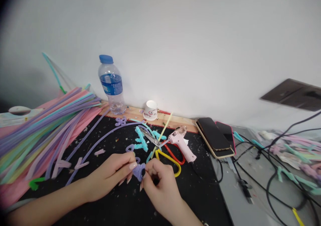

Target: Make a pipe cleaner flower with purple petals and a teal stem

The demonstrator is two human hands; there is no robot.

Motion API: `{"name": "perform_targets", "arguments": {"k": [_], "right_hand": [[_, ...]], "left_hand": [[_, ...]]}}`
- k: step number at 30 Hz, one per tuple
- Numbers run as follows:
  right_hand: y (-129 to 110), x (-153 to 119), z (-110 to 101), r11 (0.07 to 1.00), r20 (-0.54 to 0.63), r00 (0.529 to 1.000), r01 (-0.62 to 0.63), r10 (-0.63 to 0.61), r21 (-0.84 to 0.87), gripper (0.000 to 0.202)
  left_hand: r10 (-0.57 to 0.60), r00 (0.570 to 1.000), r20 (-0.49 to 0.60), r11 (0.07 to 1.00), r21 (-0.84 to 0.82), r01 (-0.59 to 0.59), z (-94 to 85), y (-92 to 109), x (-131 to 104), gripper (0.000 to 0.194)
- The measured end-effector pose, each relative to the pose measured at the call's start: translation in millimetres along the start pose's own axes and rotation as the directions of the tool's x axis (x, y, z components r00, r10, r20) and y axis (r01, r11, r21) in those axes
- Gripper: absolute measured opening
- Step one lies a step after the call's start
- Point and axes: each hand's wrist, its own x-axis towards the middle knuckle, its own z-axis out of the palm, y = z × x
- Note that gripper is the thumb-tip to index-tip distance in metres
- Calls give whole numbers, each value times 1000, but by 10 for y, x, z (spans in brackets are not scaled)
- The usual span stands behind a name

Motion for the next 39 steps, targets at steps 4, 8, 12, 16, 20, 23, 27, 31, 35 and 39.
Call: {"name": "perform_targets", "arguments": {"k": [4,8,12,16,20,23,27,31,35,39], "right_hand": [[-18,3,1,1000,-1,1000,10,-10,-11,16],[-11,3,0,1000,9,1000,14,-14,12,16],[8,6,-4,999,13,1000,6,-7,52,15],[10,13,-18,996,9,1000,22,-23,83,19],[1,10,-32,989,-12,1000,29,-28,148,21],[-3,7,-27,988,23,999,36,-39,151,14],[16,9,-18,996,-15,997,70,-69,55,10],[57,21,-31,995,-139,986,85,-91,-47,8],[60,40,-43,997,-184,979,82,-82,-5,11],[9,45,-53,993,-206,975,94,-79,66,13]], "left_hand": [[33,999,-28,999,41,-32,37,-64,4,28],[26,999,-47,999,49,-24,52,-81,2,26],[-70,996,46,994,-76,73,30,-24,-2,29],[-36,999,16,998,-48,37,48,-42,-2,28],[-42,999,-15,992,-119,40,79,-84,5,31],[-52,998,-35,984,-171,45,82,-77,17,31],[-45,998,-44,976,-213,35,80,-70,35,27],[-42,994,-99,964,-264,14,87,-112,41,19],[30,978,-207,986,-154,-63,77,-142,33,14],[136,973,-188,972,-165,-168,52,-115,10,22]]}}
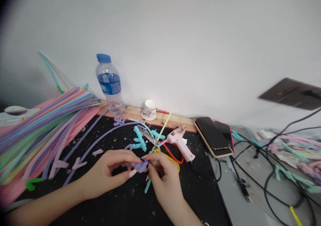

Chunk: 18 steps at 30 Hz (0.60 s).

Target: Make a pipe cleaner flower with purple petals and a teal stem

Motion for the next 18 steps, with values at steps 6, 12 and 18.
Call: {"name": "perform_targets", "arguments": {"k": [6,12,18], "right_hand": [[-70,-4,-11,989,22,999,22,-25,145,13],[-8,8,-23,992,30,999,-18,15,126,16],[39,5,-35,996,114,993,21,-10,-88,9]], "left_hand": [[-89,996,-17,996,1,89,19,23,13,10],[-192,981,-32,978,-89,188,57,4,34,4],[-232,973,23,964,-132,233,72,16,15,9]]}}
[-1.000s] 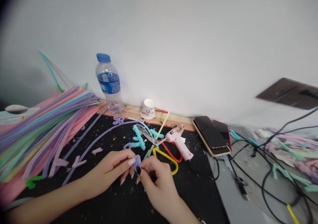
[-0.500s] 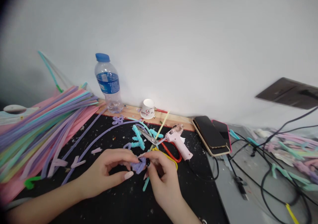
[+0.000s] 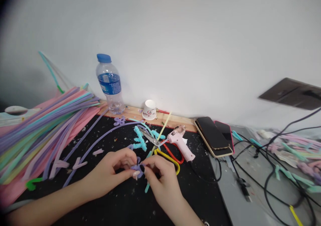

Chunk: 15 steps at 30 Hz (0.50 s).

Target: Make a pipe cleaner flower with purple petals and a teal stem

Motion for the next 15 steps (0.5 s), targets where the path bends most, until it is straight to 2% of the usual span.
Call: {"name": "perform_targets", "arguments": {"k": [8,15], "right_hand": [[-3,-8,22,999,-1,1000,-15,15,30,20],[37,-10,28,994,34,997,-69,66,90,30]], "left_hand": [[-29,1000,6,992,-125,30,-8,-46,14,6],[-71,997,8,990,-123,72,3,-28,32,8]]}}
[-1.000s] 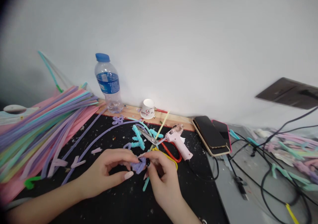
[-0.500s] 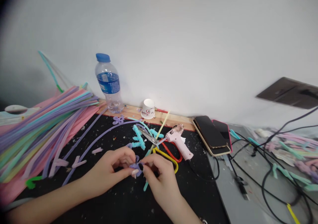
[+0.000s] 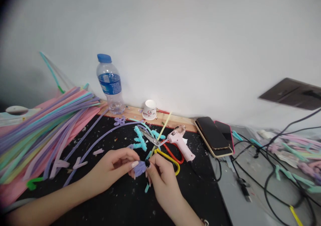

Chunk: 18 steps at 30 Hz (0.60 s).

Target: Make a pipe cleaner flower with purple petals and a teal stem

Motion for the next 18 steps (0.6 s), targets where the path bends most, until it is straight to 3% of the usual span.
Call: {"name": "perform_targets", "arguments": {"k": [5,10,14,18], "right_hand": [[-21,-2,-22,999,54,998,46,-45,-21,9],[-30,-30,-30,982,119,979,174,-165,-68,11],[-43,-39,-21,955,85,967,251,-240,-160,4],[-56,-25,-27,954,-4,981,188,-194,-235,17]], "left_hand": [[-37,997,67,988,-144,46,14,13,21,8],[-136,978,157,915,-360,185,17,-16,34,13],[-168,955,244,862,-434,262,30,-55,31,14],[-135,949,285,893,-380,241,50,-82,11,15]]}}
